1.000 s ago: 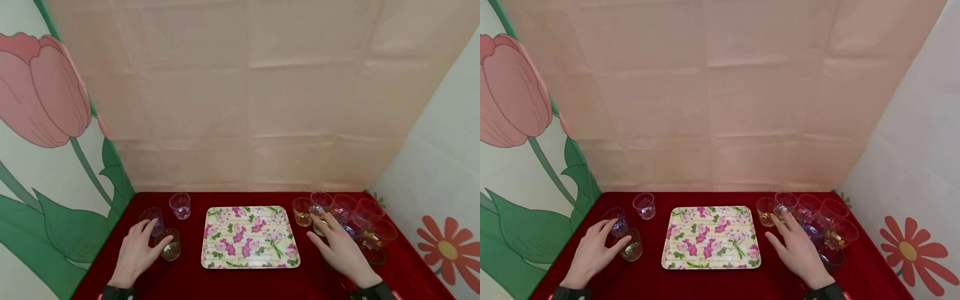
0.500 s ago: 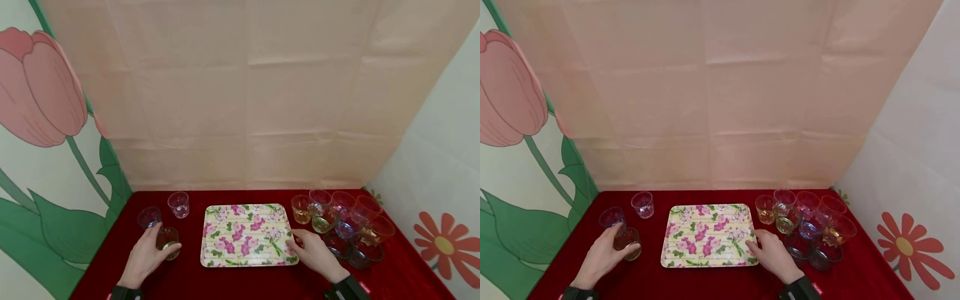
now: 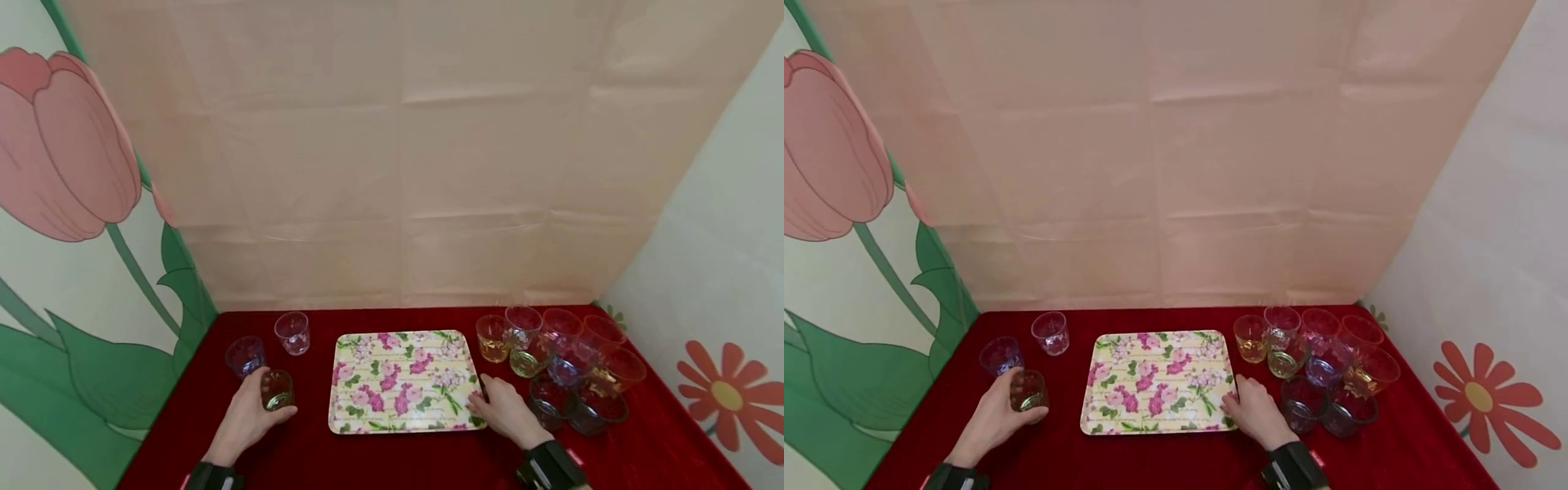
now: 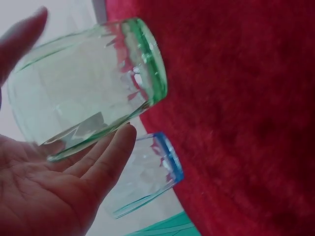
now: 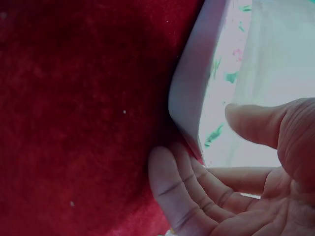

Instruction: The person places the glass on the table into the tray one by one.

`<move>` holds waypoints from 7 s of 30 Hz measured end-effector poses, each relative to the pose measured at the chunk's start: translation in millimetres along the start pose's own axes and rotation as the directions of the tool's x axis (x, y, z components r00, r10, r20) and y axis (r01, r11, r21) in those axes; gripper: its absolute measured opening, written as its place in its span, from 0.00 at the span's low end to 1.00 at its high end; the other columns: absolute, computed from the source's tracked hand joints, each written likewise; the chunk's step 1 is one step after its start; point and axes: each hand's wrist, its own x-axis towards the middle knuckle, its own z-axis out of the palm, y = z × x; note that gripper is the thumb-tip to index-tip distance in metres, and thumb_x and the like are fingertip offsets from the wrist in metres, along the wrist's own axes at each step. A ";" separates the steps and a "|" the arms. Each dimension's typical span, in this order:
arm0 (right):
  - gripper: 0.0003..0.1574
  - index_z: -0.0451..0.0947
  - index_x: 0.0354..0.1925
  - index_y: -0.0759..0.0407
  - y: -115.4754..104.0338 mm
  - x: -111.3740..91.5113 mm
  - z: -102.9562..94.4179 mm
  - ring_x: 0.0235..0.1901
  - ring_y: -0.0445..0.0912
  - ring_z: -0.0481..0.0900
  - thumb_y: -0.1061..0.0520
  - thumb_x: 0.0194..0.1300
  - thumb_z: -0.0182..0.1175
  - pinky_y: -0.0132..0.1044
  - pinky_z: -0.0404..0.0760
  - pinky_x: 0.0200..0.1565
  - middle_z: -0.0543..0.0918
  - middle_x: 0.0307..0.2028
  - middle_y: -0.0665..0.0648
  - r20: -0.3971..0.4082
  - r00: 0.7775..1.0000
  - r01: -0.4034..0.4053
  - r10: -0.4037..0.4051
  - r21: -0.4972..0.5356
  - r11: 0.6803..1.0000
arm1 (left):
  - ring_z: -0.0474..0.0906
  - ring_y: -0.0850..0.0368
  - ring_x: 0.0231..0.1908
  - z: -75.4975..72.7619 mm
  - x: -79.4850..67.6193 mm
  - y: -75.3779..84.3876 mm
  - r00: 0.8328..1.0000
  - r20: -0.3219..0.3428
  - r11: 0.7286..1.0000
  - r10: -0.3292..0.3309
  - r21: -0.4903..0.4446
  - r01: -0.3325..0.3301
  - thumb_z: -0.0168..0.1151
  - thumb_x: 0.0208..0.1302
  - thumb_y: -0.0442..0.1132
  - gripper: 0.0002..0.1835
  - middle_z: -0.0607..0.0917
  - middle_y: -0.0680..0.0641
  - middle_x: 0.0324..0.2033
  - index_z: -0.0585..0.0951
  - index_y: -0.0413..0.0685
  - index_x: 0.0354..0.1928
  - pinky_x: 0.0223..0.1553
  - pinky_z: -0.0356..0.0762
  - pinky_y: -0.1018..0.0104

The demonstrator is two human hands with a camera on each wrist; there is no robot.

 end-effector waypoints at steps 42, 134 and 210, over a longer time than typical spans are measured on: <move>0.05 0.67 0.42 0.68 4.0 1.5 11.1 0.22 0.47 0.73 0.65 0.72 0.53 0.37 0.71 0.24 0.73 0.26 0.58 0.033 0.998 -0.062 0.062 0.004 0.998 | 0.75 0.41 0.60 41.7 49.3 39.2 0.986 -0.074 0.743 0.149 -0.650 -0.161 0.78 0.53 0.29 0.42 0.78 0.34 0.58 0.65 0.43 0.68 0.51 0.80 0.65; 0.10 0.68 0.46 0.69 10.5 3.7 16.3 0.25 0.47 0.73 0.66 0.70 0.55 0.38 0.71 0.26 0.74 0.27 0.56 0.022 0.999 -0.050 0.050 0.004 0.999 | 0.73 0.34 0.61 87.7 115.3 72.0 0.979 -0.008 0.869 0.205 -0.459 -0.186 0.80 0.54 0.37 0.48 0.77 0.33 0.59 0.61 0.41 0.71 0.58 0.75 0.39; 0.10 0.67 0.48 0.70 13.9 3.0 15.8 0.24 0.47 0.72 0.66 0.71 0.53 0.37 0.70 0.26 0.72 0.28 0.57 0.066 0.995 -0.084 0.080 0.056 0.995 | 0.52 0.25 0.70 30.4 102.2 40.4 0.945 -0.326 0.972 0.017 -0.216 -0.092 0.71 0.62 0.36 0.47 0.56 0.24 0.68 0.54 0.30 0.75 0.66 0.60 0.32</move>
